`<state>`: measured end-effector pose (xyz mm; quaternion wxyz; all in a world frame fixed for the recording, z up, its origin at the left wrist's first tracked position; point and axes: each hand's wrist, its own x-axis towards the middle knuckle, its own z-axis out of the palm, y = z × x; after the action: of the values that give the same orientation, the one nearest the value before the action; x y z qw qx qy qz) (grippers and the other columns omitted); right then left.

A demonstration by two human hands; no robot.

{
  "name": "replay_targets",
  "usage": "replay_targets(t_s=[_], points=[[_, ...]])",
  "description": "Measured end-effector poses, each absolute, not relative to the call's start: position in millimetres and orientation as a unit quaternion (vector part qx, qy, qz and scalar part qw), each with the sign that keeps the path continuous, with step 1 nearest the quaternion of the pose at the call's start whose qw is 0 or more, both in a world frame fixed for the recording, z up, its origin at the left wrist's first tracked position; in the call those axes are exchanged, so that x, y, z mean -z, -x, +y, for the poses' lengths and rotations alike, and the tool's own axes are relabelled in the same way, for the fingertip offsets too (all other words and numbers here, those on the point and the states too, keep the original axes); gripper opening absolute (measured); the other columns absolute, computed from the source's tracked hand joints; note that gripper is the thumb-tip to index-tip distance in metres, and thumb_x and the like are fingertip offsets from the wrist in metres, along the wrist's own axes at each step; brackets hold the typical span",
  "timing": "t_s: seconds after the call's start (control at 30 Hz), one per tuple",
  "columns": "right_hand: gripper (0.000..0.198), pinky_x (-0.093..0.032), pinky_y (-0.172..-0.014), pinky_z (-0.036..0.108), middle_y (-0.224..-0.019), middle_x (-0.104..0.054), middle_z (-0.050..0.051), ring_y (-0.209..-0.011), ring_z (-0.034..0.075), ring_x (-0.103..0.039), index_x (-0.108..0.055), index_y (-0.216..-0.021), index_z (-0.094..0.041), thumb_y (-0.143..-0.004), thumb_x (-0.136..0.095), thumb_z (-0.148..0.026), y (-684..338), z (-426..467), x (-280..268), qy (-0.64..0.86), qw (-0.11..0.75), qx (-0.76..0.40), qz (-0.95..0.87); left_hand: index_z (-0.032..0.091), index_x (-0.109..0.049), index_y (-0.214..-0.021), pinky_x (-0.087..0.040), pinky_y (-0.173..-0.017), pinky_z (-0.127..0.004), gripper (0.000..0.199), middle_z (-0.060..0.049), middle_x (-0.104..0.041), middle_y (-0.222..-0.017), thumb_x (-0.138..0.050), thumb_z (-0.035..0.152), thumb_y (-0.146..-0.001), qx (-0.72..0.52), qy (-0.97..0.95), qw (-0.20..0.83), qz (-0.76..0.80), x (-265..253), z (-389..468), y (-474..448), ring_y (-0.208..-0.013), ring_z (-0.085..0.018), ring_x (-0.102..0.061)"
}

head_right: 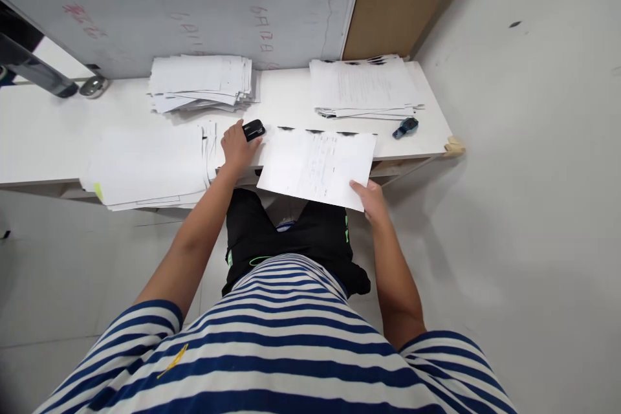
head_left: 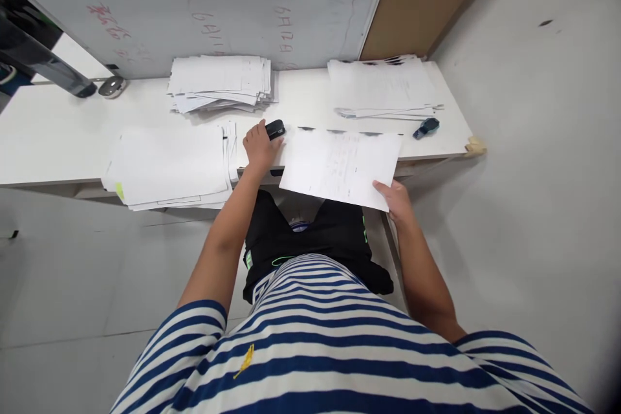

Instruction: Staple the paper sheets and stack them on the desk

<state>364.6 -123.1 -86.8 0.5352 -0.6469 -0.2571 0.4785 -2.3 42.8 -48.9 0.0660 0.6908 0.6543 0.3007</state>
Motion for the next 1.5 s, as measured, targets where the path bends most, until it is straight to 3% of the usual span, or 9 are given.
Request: replay_targets(t_s=[0.17,0.57,0.63,0.7,0.77,0.83,1.1,1.3,1.5], points=[[0.039,-0.066,-0.082,0.036,-0.098,-0.082,0.005,-0.085,0.023,-0.078,-0.078,-0.092,-0.019,-0.059,-0.093,-0.032,-362,-130,84,0.614,0.570,-0.501,-0.215,0.025,-0.061,-0.128,-0.045,-0.104,-0.055,0.036,-0.018,-0.062,-0.128,-0.056,0.043,-0.097,-0.283,-0.701,0.066,0.652,59,49,9,-0.123,-0.040,-0.053],[0.034,-0.065,-0.091,0.046,-0.095,-0.082,0.006,-0.091,0.028,-0.079,-0.076,-0.093,-0.020,-0.065,-0.090,-0.033,-342,-112,82,0.613,0.505,-0.547,-0.263,0.025,-0.066,-0.117,-0.038,-0.112,-0.053,0.032,-0.015,-0.068,-0.124,-0.064,0.040,-0.088,-0.334,-0.768,0.157,0.524,57,36,15,-0.123,-0.035,-0.055],[0.032,-0.065,-0.090,0.046,-0.095,-0.082,0.006,-0.089,0.028,-0.079,-0.077,-0.093,-0.020,-0.066,-0.089,-0.032,-342,-109,82,0.613,0.498,-0.552,-0.268,0.027,-0.067,-0.115,-0.032,-0.118,-0.055,0.033,-0.013,-0.069,-0.124,-0.067,0.043,-0.086,-0.329,-0.774,0.169,0.513,50,32,17,-0.124,-0.035,-0.056],[0.032,-0.066,-0.088,0.045,-0.095,-0.082,0.006,-0.087,0.027,-0.079,-0.077,-0.094,-0.020,-0.067,-0.088,-0.031,-343,-107,82,0.611,0.498,-0.554,-0.267,0.029,-0.069,-0.111,-0.018,-0.125,-0.059,0.031,-0.010,-0.071,-0.120,-0.068,0.048,-0.086,-0.326,-0.770,0.177,0.520,42,29,18,-0.124,-0.034,-0.058],[0.033,-0.066,-0.086,0.043,-0.095,-0.082,0.006,-0.085,0.026,-0.079,-0.077,-0.096,-0.020,-0.067,-0.089,-0.032,-345,-106,82,0.609,0.496,-0.559,-0.266,0.029,-0.070,-0.103,-0.004,-0.127,-0.064,0.025,-0.007,-0.073,-0.113,-0.063,0.050,-0.091,-0.322,-0.761,0.183,0.533,34,31,17,-0.119,-0.033,-0.061],[0.037,-0.066,-0.084,0.041,-0.093,-0.082,0.006,-0.083,0.025,-0.078,-0.077,-0.096,-0.019,-0.066,-0.090,-0.036,-346,-106,83,0.606,0.498,-0.561,-0.265,0.028,-0.070,-0.093,0.001,-0.125,-0.067,0.027,-0.007,-0.073,-0.109,-0.056,0.051,-0.095,-0.327,-0.751,0.183,0.544,26,37,13,-0.115,-0.032,-0.062],[0.049,-0.065,-0.082,0.042,-0.085,-0.081,0.006,-0.083,0.026,-0.078,-0.076,-0.096,-0.018,-0.062,-0.093,-0.050,-351,-108,80,0.614,0.515,-0.529,-0.280,0.026,-0.067,-0.092,-0.005,-0.126,-0.067,0.030,-0.011,-0.070,-0.114,-0.061,0.055,-0.092,-0.353,-0.751,0.170,0.532,29,80,-25,-0.129,-0.036,-0.054],[0.048,-0.065,-0.082,0.041,-0.088,-0.081,0.005,-0.083,0.026,-0.078,-0.078,-0.095,-0.019,-0.060,-0.094,-0.049,-350,-110,81,0.627,0.513,-0.523,-0.265,0.025,-0.068,-0.107,-0.013,-0.125,-0.066,0.040,-0.016,-0.065,-0.132,-0.062,0.061,-0.089,-0.391,-0.707,0.174,0.563,57,88,-40,-0.152,-0.040,-0.031],[0.052,-0.063,-0.087,0.042,-0.098,-0.081,0.007,-0.093,0.027,-0.078,-0.077,-0.101,-0.019,-0.064,-0.090,-0.053,-345,-114,90,0.625,0.523,-0.512,-0.271,0.026,-0.067,-0.116,-0.011,-0.127,-0.064,0.039,-0.013,-0.063,-0.137,-0.065,0.054,-0.089,-0.370,-0.722,0.196,0.551,63,89,-40,-0.156,-0.040,-0.026]])
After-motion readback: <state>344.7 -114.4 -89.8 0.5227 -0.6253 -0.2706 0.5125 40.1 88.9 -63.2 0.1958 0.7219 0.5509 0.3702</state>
